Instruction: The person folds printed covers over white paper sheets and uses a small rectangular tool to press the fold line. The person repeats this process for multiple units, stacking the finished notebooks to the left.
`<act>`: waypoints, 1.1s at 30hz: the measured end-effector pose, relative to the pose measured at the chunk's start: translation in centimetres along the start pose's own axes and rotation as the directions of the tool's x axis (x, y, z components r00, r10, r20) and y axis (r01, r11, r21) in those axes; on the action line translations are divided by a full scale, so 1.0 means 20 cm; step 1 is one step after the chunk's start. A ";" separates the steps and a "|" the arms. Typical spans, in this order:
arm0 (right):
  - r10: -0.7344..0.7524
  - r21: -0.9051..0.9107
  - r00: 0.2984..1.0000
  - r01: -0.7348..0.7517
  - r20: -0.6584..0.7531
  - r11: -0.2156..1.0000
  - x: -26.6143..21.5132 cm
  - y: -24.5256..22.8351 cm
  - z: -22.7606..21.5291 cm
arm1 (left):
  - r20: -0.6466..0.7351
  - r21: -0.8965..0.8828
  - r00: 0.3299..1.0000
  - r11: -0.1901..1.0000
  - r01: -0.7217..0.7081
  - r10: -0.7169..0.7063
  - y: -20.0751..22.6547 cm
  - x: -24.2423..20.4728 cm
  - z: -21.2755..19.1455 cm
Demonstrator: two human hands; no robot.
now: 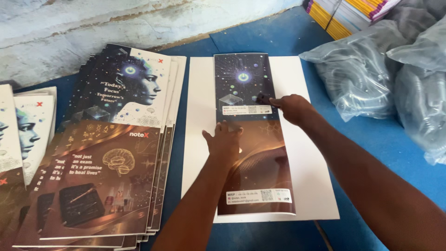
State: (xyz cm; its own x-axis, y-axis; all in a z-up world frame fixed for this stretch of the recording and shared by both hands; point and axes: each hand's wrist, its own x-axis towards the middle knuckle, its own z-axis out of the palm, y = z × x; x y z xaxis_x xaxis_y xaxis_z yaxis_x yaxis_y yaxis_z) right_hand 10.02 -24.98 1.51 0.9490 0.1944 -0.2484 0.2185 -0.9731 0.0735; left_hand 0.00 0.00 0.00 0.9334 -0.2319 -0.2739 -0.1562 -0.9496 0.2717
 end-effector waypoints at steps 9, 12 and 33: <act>-0.135 0.054 0.988 0.139 -0.069 0.989 -0.18 0.00 0.08 | 0.047 0.004 0.997 0.998 0.064 -0.064 0.01 0.02 -0.01; -0.119 0.041 0.993 0.119 -0.005 0.992 -0.21 0.00 0.11 | 0.052 -0.002 0.996 0.997 0.079 -0.079 0.01 0.05 0.01; -0.060 0.099 0.998 0.060 0.002 0.993 -0.72 -0.18 0.08 | 0.101 -0.011 0.986 0.991 0.131 -0.129 0.03 0.07 0.04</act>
State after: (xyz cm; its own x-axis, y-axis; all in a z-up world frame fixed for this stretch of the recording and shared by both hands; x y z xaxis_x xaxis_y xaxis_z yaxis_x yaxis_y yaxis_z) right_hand -4.76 -24.39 3.25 0.9335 0.2526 -0.2543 0.2513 -0.9672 -0.0379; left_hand 0.93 -0.99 -0.96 0.9083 -0.1272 -0.3986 -0.0288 -0.9694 0.2437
